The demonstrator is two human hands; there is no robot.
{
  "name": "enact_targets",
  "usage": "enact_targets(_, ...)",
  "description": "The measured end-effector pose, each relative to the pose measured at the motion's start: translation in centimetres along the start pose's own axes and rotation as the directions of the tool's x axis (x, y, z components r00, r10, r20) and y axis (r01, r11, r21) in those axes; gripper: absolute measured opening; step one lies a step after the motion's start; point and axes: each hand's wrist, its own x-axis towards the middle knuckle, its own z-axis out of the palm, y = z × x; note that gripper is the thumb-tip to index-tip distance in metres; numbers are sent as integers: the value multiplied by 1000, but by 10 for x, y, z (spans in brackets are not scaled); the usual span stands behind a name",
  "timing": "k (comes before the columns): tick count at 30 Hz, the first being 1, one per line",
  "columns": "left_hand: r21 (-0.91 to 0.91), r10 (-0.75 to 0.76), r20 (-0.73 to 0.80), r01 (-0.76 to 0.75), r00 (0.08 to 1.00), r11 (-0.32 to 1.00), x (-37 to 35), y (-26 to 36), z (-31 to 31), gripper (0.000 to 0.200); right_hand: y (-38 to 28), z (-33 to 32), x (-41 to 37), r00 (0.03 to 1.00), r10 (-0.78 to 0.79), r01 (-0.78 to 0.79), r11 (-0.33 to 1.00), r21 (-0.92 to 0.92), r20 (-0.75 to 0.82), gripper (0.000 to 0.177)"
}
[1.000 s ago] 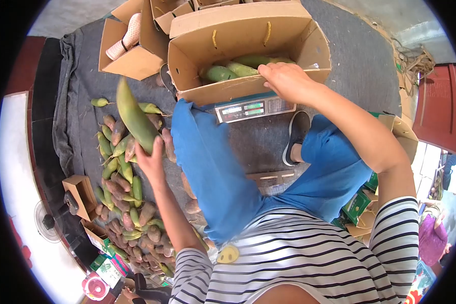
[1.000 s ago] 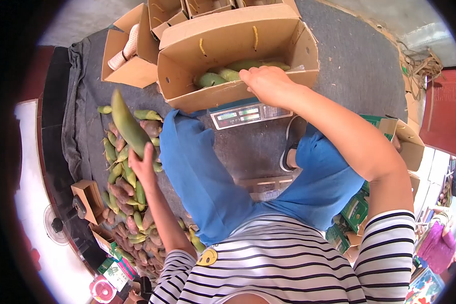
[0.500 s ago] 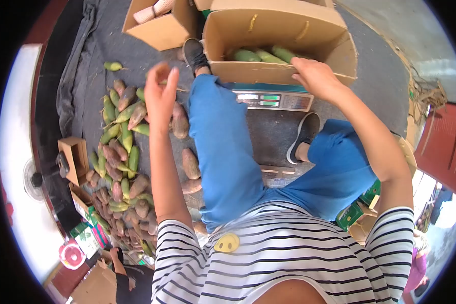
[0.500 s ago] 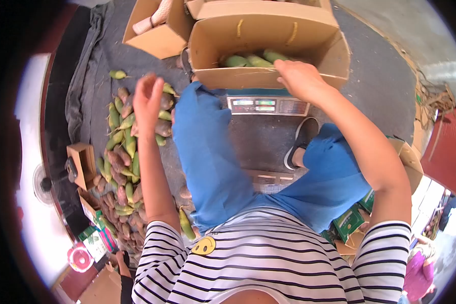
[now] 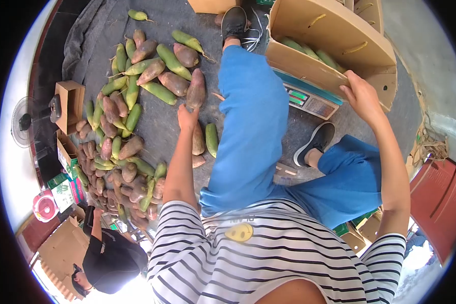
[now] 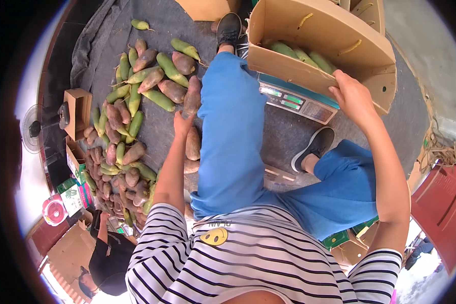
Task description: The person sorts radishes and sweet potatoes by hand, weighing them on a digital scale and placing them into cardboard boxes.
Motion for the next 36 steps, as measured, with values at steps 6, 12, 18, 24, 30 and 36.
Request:
enact_targets(6, -157, -72, 154, 97, 985, 983, 42, -11, 47, 97, -1, 0, 3, 1000, 14, -14, 999, 30, 9, 20)
enact_targets(12, 249, -420, 276, 357, 865, 900, 40, 51, 31, 87, 3, -1, 2, 998, 42, -42, 999, -3, 37, 21)
enact_targets(18, -205, -398, 433, 518, 809, 830, 36, 32, 67, 79, 9, 2, -7, 1000, 11, -10, 999, 47, -24, 20)
enact_targets(24, -626, -91, 758, 759, 646, 177, 3, 3, 13, 70, 11, 8, -5, 998, -36, 37, 998, 43, -43, 22)
enact_targets(30, -836, 161, 196, 79, 967, 543, -20, 150, -148, 64, 11, 7, -5, 999, -20, 22, 999, 50, -32, 19)
enact_targets(36, -709, 746, -34, -542, 665, 451, -66, 351, -210, 66, 12, 9, -5, 999, -27, 27, 999, 26, -21, 19)
